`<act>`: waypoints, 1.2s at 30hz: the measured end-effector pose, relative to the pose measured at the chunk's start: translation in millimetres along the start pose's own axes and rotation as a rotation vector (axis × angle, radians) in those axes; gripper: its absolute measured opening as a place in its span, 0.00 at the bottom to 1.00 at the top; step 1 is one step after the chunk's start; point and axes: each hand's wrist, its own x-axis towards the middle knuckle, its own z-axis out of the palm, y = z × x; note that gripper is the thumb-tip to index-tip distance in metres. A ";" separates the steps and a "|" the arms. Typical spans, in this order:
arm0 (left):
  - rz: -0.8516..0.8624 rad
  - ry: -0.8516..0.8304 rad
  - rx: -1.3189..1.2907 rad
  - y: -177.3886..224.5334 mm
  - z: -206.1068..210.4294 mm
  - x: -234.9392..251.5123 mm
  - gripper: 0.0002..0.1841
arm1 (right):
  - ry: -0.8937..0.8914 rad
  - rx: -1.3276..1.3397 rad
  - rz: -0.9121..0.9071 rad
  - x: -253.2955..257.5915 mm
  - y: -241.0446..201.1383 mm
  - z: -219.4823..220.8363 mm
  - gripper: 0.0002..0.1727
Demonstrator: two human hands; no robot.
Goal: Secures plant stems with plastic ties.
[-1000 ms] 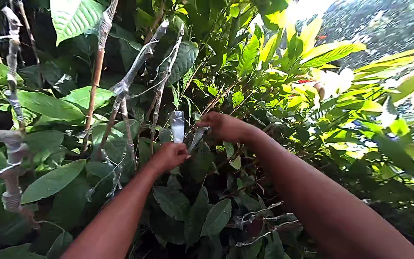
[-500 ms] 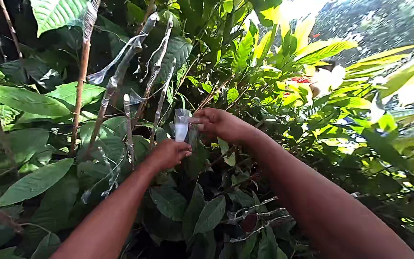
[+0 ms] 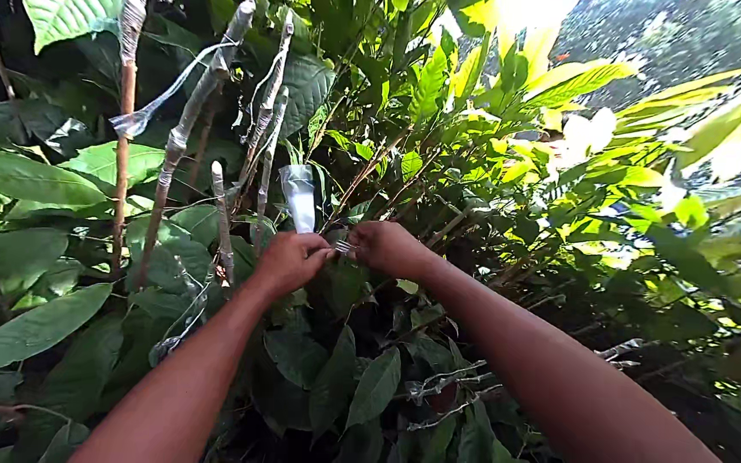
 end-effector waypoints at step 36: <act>-0.021 -0.179 -0.178 31.6 6.8 6.8 0.08 | 0.005 -0.251 -0.151 4.8 -14.9 -30.8 0.11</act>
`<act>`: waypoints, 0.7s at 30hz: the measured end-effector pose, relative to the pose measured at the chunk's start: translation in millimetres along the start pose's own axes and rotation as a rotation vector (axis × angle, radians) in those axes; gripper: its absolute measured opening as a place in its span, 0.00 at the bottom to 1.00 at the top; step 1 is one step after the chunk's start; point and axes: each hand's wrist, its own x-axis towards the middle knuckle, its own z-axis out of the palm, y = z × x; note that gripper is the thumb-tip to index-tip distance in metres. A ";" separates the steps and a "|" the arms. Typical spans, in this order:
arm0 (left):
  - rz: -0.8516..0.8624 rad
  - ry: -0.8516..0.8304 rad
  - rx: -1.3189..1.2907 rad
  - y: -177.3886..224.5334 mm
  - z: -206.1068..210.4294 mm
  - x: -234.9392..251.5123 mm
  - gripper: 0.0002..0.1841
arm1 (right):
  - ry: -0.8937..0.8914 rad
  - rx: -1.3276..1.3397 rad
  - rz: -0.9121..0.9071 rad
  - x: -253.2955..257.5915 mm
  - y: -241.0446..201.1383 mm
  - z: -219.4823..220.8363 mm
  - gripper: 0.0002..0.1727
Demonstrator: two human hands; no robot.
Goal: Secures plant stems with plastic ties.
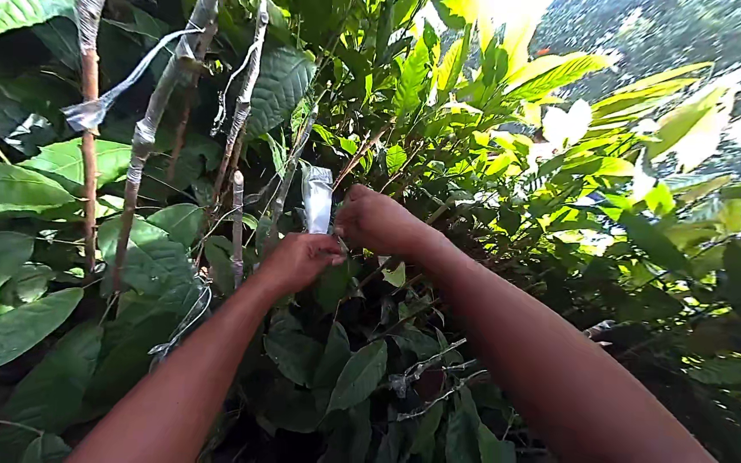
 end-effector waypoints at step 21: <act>-0.119 0.182 -0.142 -9.1 9.6 2.0 0.19 | 0.184 0.330 0.135 15.9 6.3 2.1 0.14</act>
